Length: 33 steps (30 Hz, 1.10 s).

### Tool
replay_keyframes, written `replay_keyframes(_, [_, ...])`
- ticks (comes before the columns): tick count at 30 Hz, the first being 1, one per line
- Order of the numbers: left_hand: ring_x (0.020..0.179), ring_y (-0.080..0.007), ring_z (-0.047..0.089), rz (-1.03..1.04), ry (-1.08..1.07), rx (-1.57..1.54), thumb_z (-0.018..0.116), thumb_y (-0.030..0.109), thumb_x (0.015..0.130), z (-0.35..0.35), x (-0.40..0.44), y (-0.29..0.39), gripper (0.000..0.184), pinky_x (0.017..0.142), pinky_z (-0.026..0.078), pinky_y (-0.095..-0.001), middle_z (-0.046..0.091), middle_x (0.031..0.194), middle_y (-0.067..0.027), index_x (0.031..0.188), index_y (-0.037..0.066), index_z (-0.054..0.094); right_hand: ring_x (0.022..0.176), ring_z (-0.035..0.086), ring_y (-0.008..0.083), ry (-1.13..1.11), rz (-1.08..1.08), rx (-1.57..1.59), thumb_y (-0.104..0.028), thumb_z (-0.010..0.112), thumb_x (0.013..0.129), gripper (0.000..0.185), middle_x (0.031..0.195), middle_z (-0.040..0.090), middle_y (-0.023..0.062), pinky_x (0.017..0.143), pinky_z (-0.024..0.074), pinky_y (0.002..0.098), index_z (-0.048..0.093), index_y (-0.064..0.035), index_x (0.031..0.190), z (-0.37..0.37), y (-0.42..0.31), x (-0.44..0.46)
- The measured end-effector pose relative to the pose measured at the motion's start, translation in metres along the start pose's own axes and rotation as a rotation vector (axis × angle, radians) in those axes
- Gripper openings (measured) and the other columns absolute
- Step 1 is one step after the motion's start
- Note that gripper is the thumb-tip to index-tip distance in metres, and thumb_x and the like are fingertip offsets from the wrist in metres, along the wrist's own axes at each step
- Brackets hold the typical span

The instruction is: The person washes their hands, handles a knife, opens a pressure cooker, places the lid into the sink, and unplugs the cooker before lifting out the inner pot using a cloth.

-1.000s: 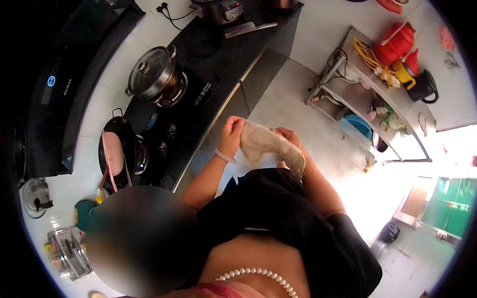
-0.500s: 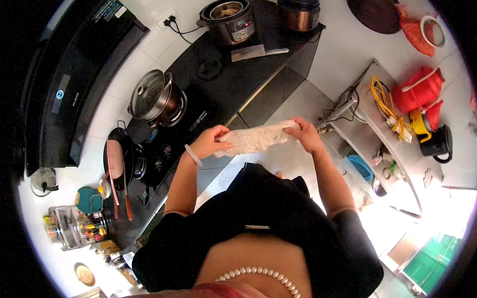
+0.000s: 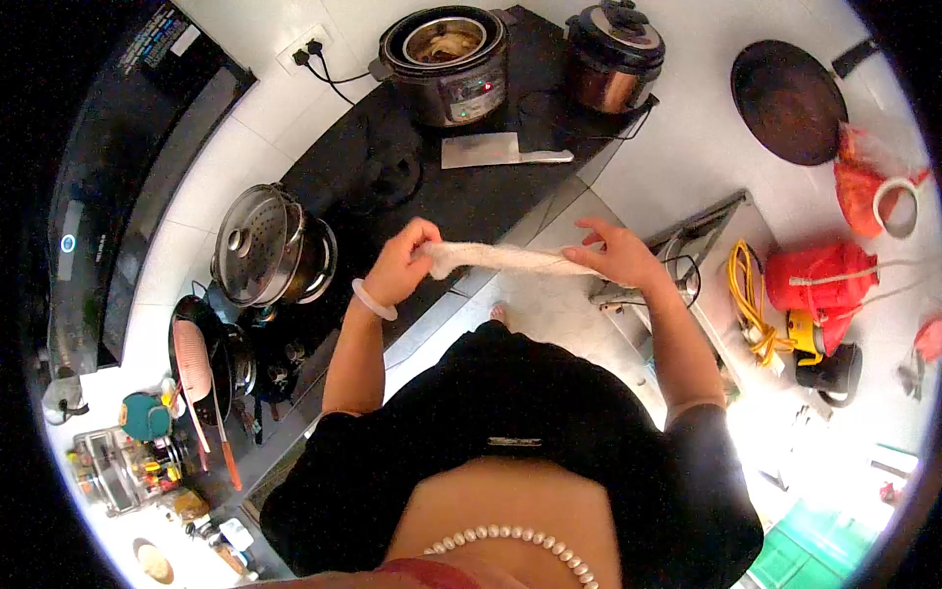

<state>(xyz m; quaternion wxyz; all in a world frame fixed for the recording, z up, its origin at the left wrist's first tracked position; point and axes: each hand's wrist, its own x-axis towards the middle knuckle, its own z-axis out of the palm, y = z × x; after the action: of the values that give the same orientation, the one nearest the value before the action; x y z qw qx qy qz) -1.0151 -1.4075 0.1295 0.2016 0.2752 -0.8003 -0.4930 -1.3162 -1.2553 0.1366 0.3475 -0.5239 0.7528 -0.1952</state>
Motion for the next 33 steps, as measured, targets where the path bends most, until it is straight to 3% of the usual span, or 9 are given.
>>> replay_keyframes(3, [0.078,-0.0181,0.053,0.097,0.113,0.073,0.052,-0.003,0.071,-0.013,0.030,-0.011,0.031,0.070,0.043,-0.0289,0.052,0.083,-0.0081,0.100,0.005,0.051,0.089,0.058,0.0264,-0.175,-0.117,0.014,-0.038,0.070,0.070,0.064,0.099,0.061,0.0121,0.075,0.0465,0.0358,0.046,-0.0098,0.122,-0.026,-0.010,0.022])
replay_keyframes(8, [0.088,-0.0294,0.052,0.116,-0.022,0.362,0.051,-0.004,0.070,-0.038,0.047,0.000,0.036,0.078,0.043,-0.0354,0.051,0.092,-0.0135,0.104,0.007,0.052,0.084,0.058,0.0294,-0.220,-0.161,-0.282,-0.012,0.060,0.070,0.024,0.095,0.060,0.0154,0.074,0.0448,0.0347,0.062,-0.0039,0.092,-0.039,0.008,0.080])
replay_keyframes(14, [0.090,-0.0361,0.052,-0.182,0.039,0.507,0.050,-0.001,0.072,-0.036,0.064,-0.044,0.018,0.079,0.044,-0.0382,0.056,0.092,-0.0180,0.088,0.002,0.057,0.081,0.057,0.0171,-0.161,-0.244,0.187,0.001,0.056,0.071,0.031,0.091,0.061,0.0067,0.072,0.0440,0.0262,0.057,-0.0027,0.101,-0.044,0.000,0.143])
replay_keyframes(17, [0.082,-0.0293,0.057,-0.440,0.138,0.292,0.050,-0.002,0.072,-0.033,0.072,-0.040,0.019,0.075,0.045,-0.0341,0.058,0.090,-0.0147,0.090,0.002,0.055,0.082,0.056,0.0125,-0.273,-0.257,0.551,-0.001,0.057,0.073,0.035,0.093,0.060,0.0057,0.071,0.0444,0.0251,0.053,-0.0044,0.107,-0.043,0.020,0.178])
replay_keyframes(22, [0.077,-0.0105,0.054,-0.466,0.422,-0.330,0.055,0.004,0.076,-0.012,0.085,-0.071,0.020,0.069,0.044,-0.0245,0.058,0.085,-0.0059,0.096,0.003,0.051,0.076,0.057,0.0134,-0.369,-0.196,1.136,-0.006,0.057,0.077,0.031,0.098,0.057,0.0076,0.069,0.0469,0.0252,0.050,-0.0050,0.108,-0.067,0.014,0.225])
replay_keyframes(24, [0.079,-0.0063,0.052,-0.550,0.449,-0.430,0.058,0.007,0.078,0.002,0.094,-0.088,0.019,0.066,0.043,-0.0219,0.058,0.084,-0.0037,0.095,0.004,0.052,0.072,0.057,0.0129,-0.467,-0.103,1.103,-0.008,0.057,0.079,0.027,0.094,0.058,0.0070,0.067,0.0475,0.0256,0.051,-0.0050,0.105,-0.072,0.022,0.251])
replay_keyframes(27, [0.080,-0.0175,0.058,-0.829,0.308,0.150,0.063,0.018,0.076,0.028,0.108,-0.125,0.023,0.070,0.046,-0.0283,0.062,0.088,-0.0074,0.093,0.003,0.056,0.067,0.057,0.0121,-0.542,-0.043,0.718,-0.010,0.055,0.081,0.020,0.086,0.058,0.0054,0.063,0.0477,0.0258,0.054,-0.0044,0.100,-0.069,0.025,0.276])
replay_keyframes(30, [0.088,-0.0295,0.059,-0.819,0.301,0.274,0.061,0.023,0.073,0.024,0.113,-0.153,0.025,0.077,0.046,-0.0348,0.061,0.092,-0.0156,0.092,0.006,0.059,0.070,0.059,0.0185,-0.587,-0.253,0.303,-0.018,0.058,0.079,0.023,0.082,0.061,0.0086,0.064,0.0471,0.0309,0.056,-0.0051,0.099,-0.040,0.038,0.292])
replay_keyframes(33, [0.076,-0.0264,0.061,-0.705,0.756,0.289,0.062,0.020,0.073,-0.052,0.154,-0.139,0.017,0.069,0.048,-0.0354,0.063,0.079,-0.0128,0.080,0.004,0.061,0.078,0.060,0.0292,-0.585,-0.412,0.034,-0.024,0.058,0.077,0.030,0.087,0.061,0.0155,0.069,0.0463,0.0370,0.055,-0.0079,0.102,-0.019,0.033,0.286])
